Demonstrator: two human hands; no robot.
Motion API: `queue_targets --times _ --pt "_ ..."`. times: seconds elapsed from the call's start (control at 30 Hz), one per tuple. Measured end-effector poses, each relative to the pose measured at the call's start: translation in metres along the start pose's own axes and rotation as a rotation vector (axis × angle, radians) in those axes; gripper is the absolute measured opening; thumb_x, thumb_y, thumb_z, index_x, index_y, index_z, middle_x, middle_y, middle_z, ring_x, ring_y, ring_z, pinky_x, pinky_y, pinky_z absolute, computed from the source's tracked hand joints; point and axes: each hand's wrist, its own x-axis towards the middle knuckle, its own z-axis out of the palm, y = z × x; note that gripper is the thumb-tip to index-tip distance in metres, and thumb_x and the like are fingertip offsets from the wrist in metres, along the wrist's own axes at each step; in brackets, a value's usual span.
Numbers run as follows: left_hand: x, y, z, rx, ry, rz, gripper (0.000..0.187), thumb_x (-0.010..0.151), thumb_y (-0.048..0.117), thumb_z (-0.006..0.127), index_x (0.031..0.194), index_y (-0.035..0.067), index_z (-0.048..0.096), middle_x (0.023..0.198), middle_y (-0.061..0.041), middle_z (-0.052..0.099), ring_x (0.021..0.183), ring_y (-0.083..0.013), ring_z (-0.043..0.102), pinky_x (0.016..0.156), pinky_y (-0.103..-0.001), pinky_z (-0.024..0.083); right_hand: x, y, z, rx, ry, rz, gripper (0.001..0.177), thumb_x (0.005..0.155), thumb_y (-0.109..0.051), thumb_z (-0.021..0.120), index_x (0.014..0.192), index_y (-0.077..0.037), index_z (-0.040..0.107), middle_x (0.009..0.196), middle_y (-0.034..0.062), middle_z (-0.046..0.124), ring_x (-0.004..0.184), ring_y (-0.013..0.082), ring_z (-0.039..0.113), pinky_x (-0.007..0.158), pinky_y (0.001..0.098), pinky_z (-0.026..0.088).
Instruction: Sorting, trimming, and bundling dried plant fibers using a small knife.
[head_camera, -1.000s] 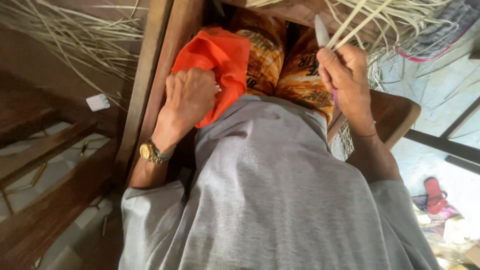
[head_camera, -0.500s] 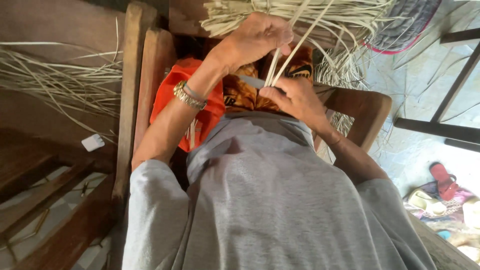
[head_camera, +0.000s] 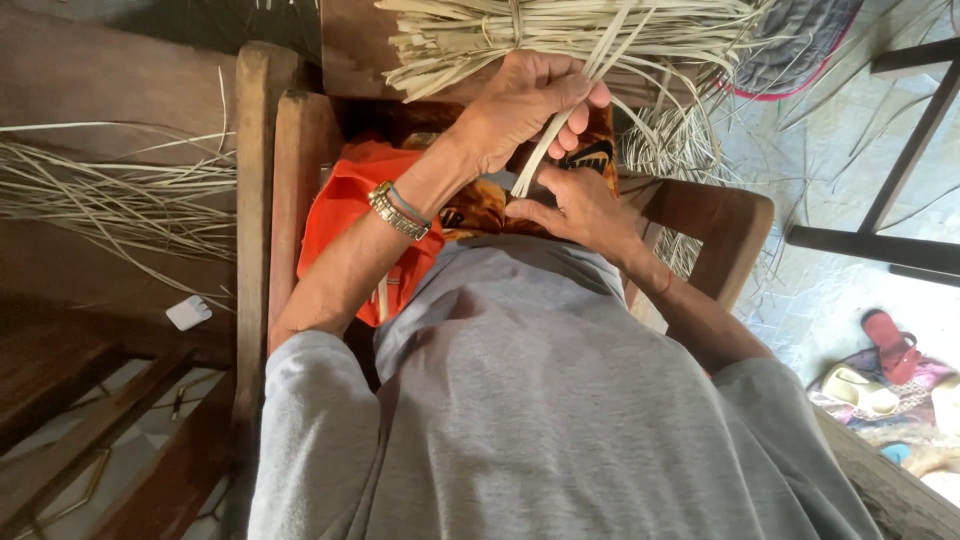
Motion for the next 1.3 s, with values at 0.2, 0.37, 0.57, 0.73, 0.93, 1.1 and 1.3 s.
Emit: queue_targets --times 0.2,0.37,0.57,0.73,0.93,1.1,1.3 --pt "-0.008 0.001 0.002 0.263 -0.013 0.158 0.02 0.089 0.009 0.043 0.078 0.001 0.056 0.055 -0.003 0.052 0.043 -0.0075 0.048 0.038 -0.015 0.042 0.001 -0.031 -0.037 0.349 -0.088 0.113 0.046 0.083 -0.03 0.05 0.109 0.007 0.043 0.127 0.0234 0.038 0.122 0.0296 0.034 0.094 0.0354 0.036" --pt "-0.015 -0.005 0.001 0.648 0.045 0.432 0.022 0.086 -0.001 0.04 0.069 0.003 0.054 0.053 -0.002 0.054 0.039 -0.0069 0.047 0.038 -0.014 0.039 0.004 -0.048 -0.054 0.627 -0.04 0.346 0.058 0.076 -0.062 0.028 0.073 -0.009 0.051 0.069 0.0042 0.054 0.055 0.0078 0.041 0.049 0.0188 0.033" --pt "-0.022 -0.016 0.002 1.102 0.234 0.645 0.02 0.077 -0.004 0.043 0.061 0.008 0.038 0.053 -0.001 0.038 0.049 -0.0153 0.035 0.042 -0.03 0.028 0.002 -0.037 -0.051 0.901 0.025 0.309 0.031 0.087 -0.032 0.047 0.071 -0.008 0.057 0.066 0.002 0.056 0.057 0.0058 0.048 0.057 0.0157 0.037" --pt "-0.025 -0.035 0.002 1.486 0.438 0.717 0.018 0.076 -0.01 0.04 0.067 0.005 0.039 0.052 -0.003 0.039 0.039 -0.0144 0.033 0.03 -0.028 0.026 0.004 -0.011 -0.041 1.116 -0.007 0.177 0.027 0.087 -0.026 0.05 0.067 -0.008 0.054 0.06 0.002 0.052 0.049 0.0063 0.044 0.053 0.0158 0.037" --pt "-0.028 -0.042 0.002 2.014 0.668 0.936 0.018 0.068 -0.004 0.055 0.064 0.011 0.046 0.054 -0.001 0.041 0.045 -0.0127 0.037 0.037 -0.024 0.032 0.002 -0.004 -0.031 1.389 0.048 0.297 0.012 0.079 -0.015 0.062 0.072 -0.01 0.053 0.056 0.0004 0.052 0.042 0.0063 0.046 0.033 0.0172 0.032" --pt "-0.034 -0.041 0.007 2.187 0.681 1.041 0.012 0.076 0.003 0.053 0.067 0.01 0.05 0.059 -0.002 0.045 0.049 -0.0124 0.039 0.041 -0.023 0.031 0.004 0.016 -0.018 1.42 -0.042 0.148 0.033 0.079 -0.039 0.06 0.076 -0.007 0.052 0.058 0.0016 0.055 0.038 0.0056 0.047 0.031 0.013 0.037" --pt "-0.032 -0.056 0.0 2.143 0.503 1.232 0.011 0.067 0.0 0.045 0.069 0.003 0.055 0.056 -0.007 0.038 0.045 -0.0213 0.039 0.042 -0.03 0.033 0.012 0.01 -0.009 1.312 0.159 0.384 0.032 0.089 -0.03 0.05 0.072 -0.003 0.049 0.049 0.01 0.044 0.036 0.016 0.046 0.027 0.0227 0.034"
